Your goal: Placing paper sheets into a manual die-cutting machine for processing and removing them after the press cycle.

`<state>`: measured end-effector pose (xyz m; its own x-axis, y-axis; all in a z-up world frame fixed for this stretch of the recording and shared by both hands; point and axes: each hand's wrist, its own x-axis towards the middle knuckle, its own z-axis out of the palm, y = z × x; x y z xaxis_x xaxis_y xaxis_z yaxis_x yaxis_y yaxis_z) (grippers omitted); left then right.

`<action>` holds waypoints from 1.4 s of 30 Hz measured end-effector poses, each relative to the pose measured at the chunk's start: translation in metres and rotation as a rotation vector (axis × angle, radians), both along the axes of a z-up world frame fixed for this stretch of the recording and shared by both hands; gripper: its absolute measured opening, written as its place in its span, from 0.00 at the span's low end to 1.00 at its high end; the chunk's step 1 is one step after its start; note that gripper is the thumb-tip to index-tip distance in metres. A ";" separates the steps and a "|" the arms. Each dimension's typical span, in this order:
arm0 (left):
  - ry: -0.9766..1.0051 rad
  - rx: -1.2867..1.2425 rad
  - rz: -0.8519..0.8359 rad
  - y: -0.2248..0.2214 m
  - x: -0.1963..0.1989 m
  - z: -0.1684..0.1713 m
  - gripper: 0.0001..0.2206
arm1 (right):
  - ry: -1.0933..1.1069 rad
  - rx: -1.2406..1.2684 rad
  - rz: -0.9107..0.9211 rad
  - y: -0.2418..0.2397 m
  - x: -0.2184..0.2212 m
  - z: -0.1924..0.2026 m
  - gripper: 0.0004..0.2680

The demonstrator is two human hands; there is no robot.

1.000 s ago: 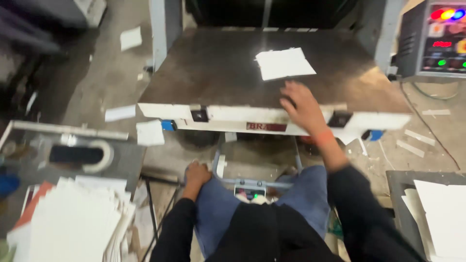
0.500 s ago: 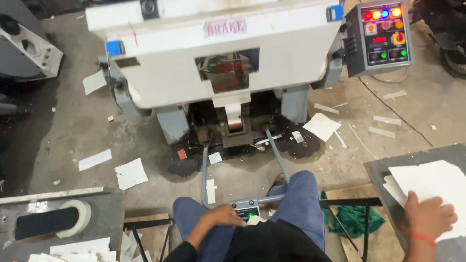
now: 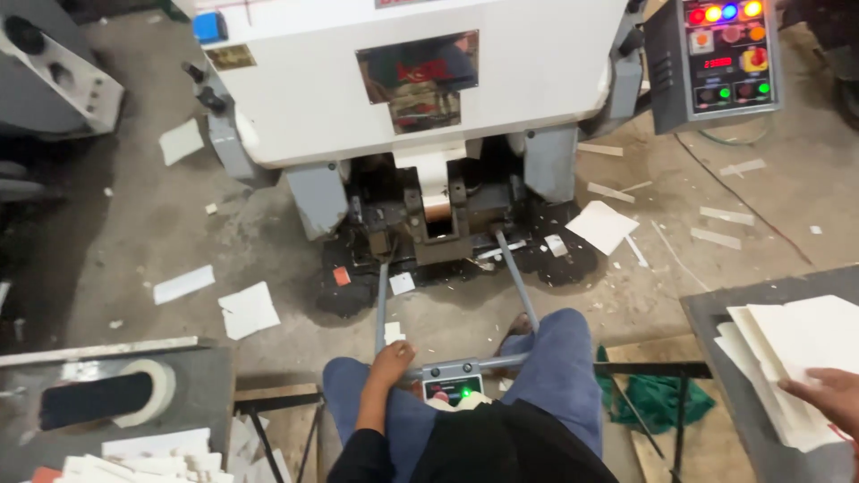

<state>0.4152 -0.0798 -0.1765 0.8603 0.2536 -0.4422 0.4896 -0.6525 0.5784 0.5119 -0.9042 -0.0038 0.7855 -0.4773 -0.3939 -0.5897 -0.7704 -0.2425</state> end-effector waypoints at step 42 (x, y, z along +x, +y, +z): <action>-0.658 0.547 -0.165 -0.022 -0.077 0.220 0.16 | -0.723 0.142 1.250 0.525 0.154 0.013 0.18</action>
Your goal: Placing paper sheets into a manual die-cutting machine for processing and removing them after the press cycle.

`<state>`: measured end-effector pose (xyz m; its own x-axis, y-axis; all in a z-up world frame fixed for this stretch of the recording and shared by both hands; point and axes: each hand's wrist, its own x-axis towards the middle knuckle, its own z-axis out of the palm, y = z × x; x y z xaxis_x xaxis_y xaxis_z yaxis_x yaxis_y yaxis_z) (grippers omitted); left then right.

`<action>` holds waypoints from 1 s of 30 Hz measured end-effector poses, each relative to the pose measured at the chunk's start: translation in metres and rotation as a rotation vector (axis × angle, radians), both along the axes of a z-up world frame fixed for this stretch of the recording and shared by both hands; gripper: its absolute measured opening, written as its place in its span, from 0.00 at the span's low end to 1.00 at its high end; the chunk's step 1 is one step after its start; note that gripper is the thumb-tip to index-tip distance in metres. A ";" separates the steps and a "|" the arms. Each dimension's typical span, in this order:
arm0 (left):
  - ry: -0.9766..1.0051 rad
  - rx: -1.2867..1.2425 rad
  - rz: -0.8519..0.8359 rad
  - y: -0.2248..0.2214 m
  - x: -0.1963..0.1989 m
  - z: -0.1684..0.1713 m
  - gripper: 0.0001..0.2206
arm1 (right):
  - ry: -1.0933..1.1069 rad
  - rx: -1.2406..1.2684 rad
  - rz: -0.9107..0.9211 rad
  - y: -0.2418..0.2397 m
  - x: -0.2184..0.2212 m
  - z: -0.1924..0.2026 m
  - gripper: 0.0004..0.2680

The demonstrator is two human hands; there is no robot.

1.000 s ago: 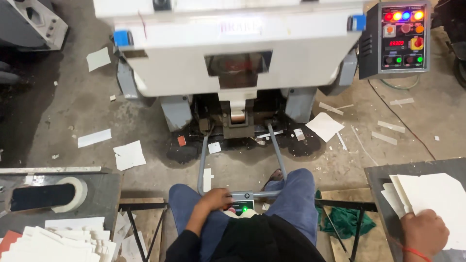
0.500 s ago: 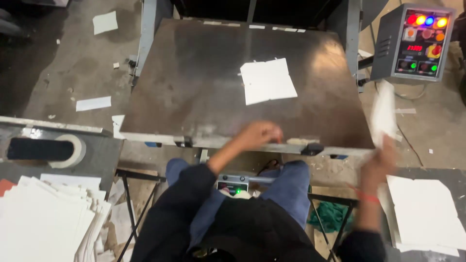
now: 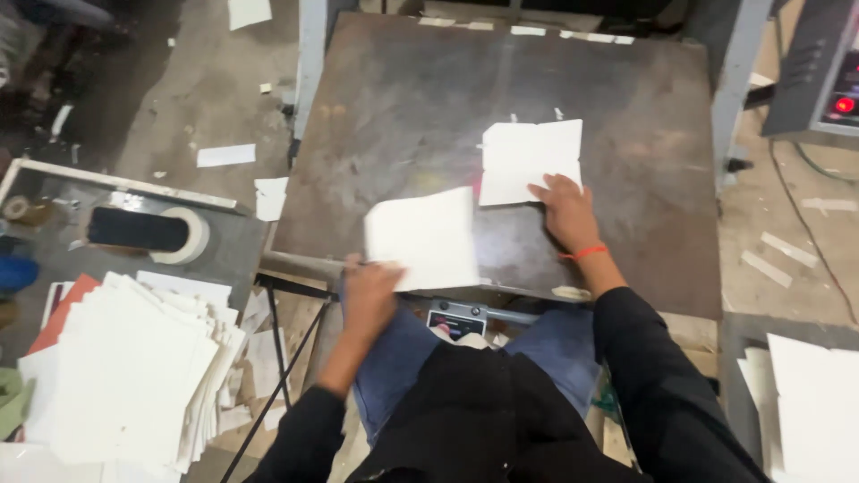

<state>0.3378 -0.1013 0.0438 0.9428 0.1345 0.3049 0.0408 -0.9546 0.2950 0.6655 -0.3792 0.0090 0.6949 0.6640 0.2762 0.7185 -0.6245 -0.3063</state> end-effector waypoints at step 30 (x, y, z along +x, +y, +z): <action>0.342 -0.300 -0.026 0.024 -0.022 -0.063 0.26 | 0.137 -0.191 -0.006 0.062 0.101 0.056 0.23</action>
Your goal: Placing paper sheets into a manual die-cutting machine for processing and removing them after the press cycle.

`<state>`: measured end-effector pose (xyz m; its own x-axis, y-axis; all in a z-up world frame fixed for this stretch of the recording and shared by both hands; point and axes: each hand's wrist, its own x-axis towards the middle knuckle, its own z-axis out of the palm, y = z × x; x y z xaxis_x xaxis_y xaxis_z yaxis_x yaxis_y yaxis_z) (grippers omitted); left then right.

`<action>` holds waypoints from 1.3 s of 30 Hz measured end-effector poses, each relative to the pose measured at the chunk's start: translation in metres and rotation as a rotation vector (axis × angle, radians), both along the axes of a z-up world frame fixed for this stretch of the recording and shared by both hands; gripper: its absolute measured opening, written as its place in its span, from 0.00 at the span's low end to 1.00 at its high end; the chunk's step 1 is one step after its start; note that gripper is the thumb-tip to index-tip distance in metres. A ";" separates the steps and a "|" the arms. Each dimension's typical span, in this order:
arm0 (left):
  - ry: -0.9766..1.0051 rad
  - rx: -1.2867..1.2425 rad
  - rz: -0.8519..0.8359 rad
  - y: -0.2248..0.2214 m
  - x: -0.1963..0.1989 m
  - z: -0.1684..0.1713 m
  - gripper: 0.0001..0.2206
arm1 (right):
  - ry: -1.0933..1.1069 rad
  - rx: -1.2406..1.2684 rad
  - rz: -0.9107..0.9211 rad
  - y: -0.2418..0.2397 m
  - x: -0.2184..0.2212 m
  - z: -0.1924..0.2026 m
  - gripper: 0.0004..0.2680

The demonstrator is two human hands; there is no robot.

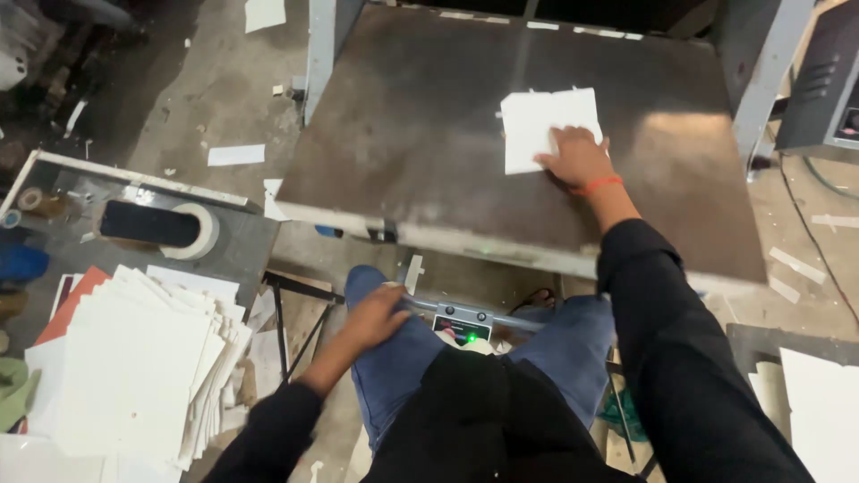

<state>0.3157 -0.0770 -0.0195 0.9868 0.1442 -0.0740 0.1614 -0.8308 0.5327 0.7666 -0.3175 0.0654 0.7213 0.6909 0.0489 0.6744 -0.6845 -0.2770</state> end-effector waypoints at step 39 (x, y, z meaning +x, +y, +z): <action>0.523 -0.202 0.134 -0.015 0.113 -0.159 0.18 | 0.156 -1.063 -0.583 -0.470 -0.240 -0.019 0.18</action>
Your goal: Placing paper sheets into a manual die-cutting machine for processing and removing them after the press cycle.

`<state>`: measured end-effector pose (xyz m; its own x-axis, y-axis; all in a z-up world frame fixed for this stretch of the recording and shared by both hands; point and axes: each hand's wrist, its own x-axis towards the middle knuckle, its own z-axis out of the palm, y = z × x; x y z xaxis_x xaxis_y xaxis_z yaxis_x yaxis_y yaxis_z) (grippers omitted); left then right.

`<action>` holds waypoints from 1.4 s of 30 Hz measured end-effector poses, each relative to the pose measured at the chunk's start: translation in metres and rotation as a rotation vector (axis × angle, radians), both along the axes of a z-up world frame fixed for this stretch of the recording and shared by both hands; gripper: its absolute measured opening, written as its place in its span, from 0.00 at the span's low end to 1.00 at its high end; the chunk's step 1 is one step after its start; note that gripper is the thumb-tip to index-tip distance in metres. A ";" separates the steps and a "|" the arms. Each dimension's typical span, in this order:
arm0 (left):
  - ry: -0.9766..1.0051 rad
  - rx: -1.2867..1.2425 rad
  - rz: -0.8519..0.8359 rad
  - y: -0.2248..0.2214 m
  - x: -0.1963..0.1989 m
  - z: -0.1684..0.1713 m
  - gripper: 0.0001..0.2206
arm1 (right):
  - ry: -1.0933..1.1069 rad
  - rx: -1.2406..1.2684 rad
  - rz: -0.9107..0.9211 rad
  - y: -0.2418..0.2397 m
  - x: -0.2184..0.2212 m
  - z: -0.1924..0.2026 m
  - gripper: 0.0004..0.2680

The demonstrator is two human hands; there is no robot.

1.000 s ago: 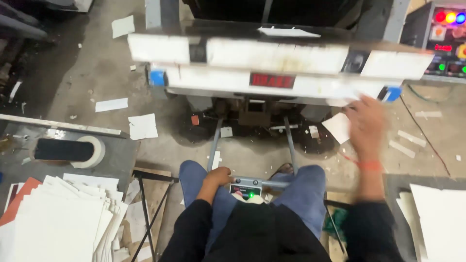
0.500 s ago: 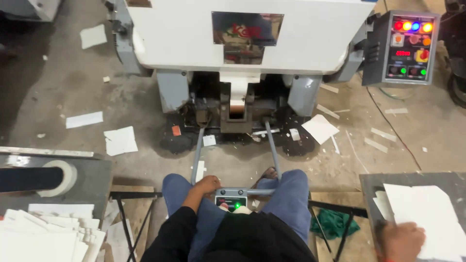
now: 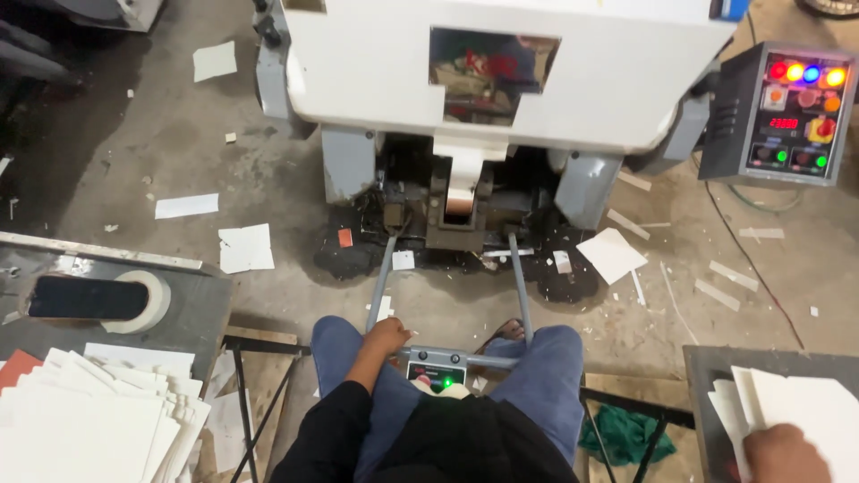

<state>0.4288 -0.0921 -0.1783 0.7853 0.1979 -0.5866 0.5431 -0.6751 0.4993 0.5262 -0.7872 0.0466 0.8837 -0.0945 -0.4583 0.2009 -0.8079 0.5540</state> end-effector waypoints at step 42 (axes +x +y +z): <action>-0.802 1.118 0.464 0.106 -0.285 0.208 0.19 | -0.285 1.487 0.707 0.416 0.167 -0.026 0.15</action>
